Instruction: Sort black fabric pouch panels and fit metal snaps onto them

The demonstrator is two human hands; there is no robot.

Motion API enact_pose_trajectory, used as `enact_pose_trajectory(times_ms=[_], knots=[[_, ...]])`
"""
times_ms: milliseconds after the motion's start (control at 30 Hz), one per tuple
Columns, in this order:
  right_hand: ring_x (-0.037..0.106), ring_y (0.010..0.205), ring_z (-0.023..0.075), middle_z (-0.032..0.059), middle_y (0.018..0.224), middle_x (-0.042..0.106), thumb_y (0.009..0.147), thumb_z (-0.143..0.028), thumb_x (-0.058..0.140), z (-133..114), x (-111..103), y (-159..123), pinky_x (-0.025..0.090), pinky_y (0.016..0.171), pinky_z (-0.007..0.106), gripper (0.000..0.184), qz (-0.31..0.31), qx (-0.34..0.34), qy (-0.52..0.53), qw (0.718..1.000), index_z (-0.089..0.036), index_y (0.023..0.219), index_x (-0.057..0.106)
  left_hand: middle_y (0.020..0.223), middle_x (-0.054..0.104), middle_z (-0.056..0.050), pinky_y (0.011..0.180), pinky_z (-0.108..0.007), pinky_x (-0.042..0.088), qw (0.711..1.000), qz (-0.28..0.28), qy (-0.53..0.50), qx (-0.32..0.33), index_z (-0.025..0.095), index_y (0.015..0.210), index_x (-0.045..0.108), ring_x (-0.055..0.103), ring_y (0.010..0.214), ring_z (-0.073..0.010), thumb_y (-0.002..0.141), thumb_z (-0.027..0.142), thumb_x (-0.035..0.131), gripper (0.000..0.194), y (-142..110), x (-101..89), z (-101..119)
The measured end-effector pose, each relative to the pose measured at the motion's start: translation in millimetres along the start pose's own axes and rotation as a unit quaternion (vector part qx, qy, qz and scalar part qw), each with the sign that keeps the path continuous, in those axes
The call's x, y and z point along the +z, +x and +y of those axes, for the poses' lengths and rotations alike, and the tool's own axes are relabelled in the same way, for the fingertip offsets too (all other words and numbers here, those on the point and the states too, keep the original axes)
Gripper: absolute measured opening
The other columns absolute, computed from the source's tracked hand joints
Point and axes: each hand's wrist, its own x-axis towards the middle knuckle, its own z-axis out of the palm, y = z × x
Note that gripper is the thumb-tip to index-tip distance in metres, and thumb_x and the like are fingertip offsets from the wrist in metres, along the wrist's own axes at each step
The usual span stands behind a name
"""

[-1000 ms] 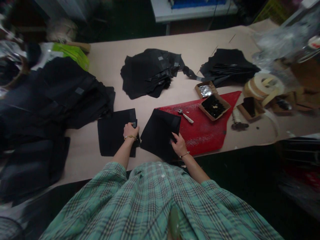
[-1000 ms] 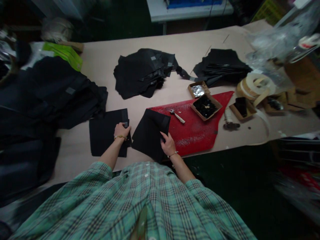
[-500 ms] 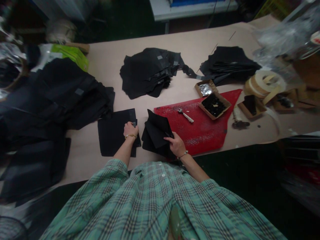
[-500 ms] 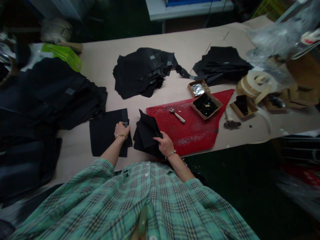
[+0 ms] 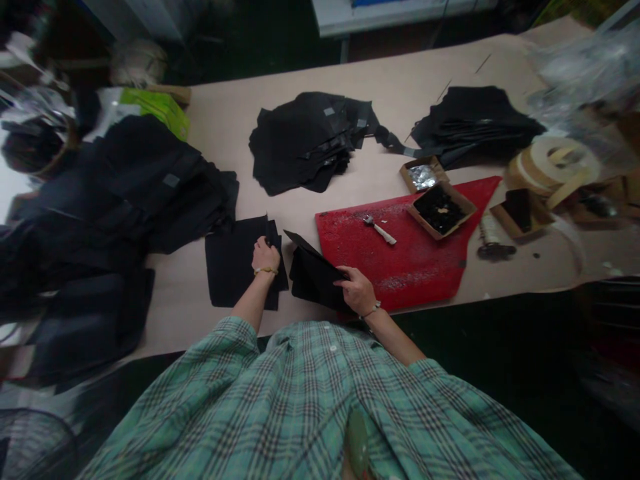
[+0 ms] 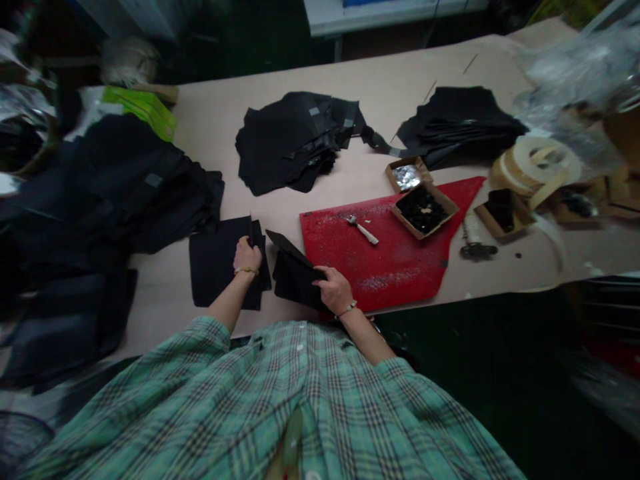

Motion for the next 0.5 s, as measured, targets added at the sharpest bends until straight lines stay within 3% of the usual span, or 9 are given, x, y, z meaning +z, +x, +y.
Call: enact_pose_trajectory(times_ms=[67,100,233,300,400,500], knots=[[0.059,0.109,0.0233,0.0066,0.125,0.063,0.079,-0.002,0.052,0.4,2.1,-0.2,0.052,0.096,0.042,0.036,0.012,0.018,0.006,1.0,-0.024,0.09,0.079,0.137,0.053,-0.016,0.105,-0.039,0.04,0.995,0.025,-0.004,0.101,0.018,0.137,0.046,0.05,0.128,-0.0263,0.093,0.031,0.046,0.046,-18.6,-2.2,-1.4],[0.059,0.109,0.0233,0.0068,0.124,0.063,0.079,-0.001,0.052,0.6,2.8,0.1,0.052,0.097,0.042,0.037,0.02,0.026,0.006,0.999,-0.024,0.091,0.079,0.137,0.054,-0.014,0.108,-0.038,0.038,0.987,0.009,-0.005,0.163,0.019,0.133,0.051,0.048,0.129,-0.0251,0.094,0.034,0.045,0.042,-30.9,-2.1,-1.9],[0.059,0.109,0.0235,0.0072,0.124,0.063,0.079,-0.002,0.053,-0.3,2.2,3.7,0.052,0.096,0.041,0.036,0.033,0.035,-0.01,0.999,-0.024,0.091,0.078,0.121,0.065,-0.01,0.106,-0.038,0.041,0.921,-0.122,-0.041,0.368,0.023,0.112,0.066,0.057,0.119,-0.0239,0.091,0.045,0.05,0.034,-83.8,4.1,2.0],[0.059,0.108,0.0237,0.0071,0.125,0.063,0.082,-0.005,0.054,-1.7,1.1,5.7,0.052,0.095,0.04,0.033,0.023,0.023,-0.017,0.999,-0.024,0.091,0.078,0.121,0.065,-0.012,0.105,-0.039,0.043,0.909,-0.093,-0.082,0.398,0.023,0.118,0.064,0.057,0.119,-0.0242,0.088,0.047,0.055,0.039,-99.7,6.8,8.8],[0.059,0.109,0.0245,0.0079,0.126,0.063,0.085,-0.009,0.054,-3.4,1.4,6.9,0.052,0.093,0.04,0.028,0.009,0.006,-0.014,1.0,-0.023,0.087,0.078,0.134,0.058,-0.016,0.108,-0.042,0.041,0.923,0.023,-0.116,0.366,0.02,0.124,0.061,0.051,0.129,-0.026,0.089,0.042,0.056,0.042,-101.6,5.5,20.7],[0.059,0.108,0.0253,0.009,0.126,0.064,0.086,-0.011,0.054,-4.2,3.8,5.8,0.052,0.093,0.042,0.027,0.001,0.007,-0.006,1.0,-0.023,0.087,0.078,0.139,0.055,-0.011,0.11,-0.043,0.039,0.926,0.043,-0.094,0.363,0.026,0.118,0.066,0.047,0.133,-0.025,0.091,0.038,0.053,0.032,-89.7,0.1,26.0]])
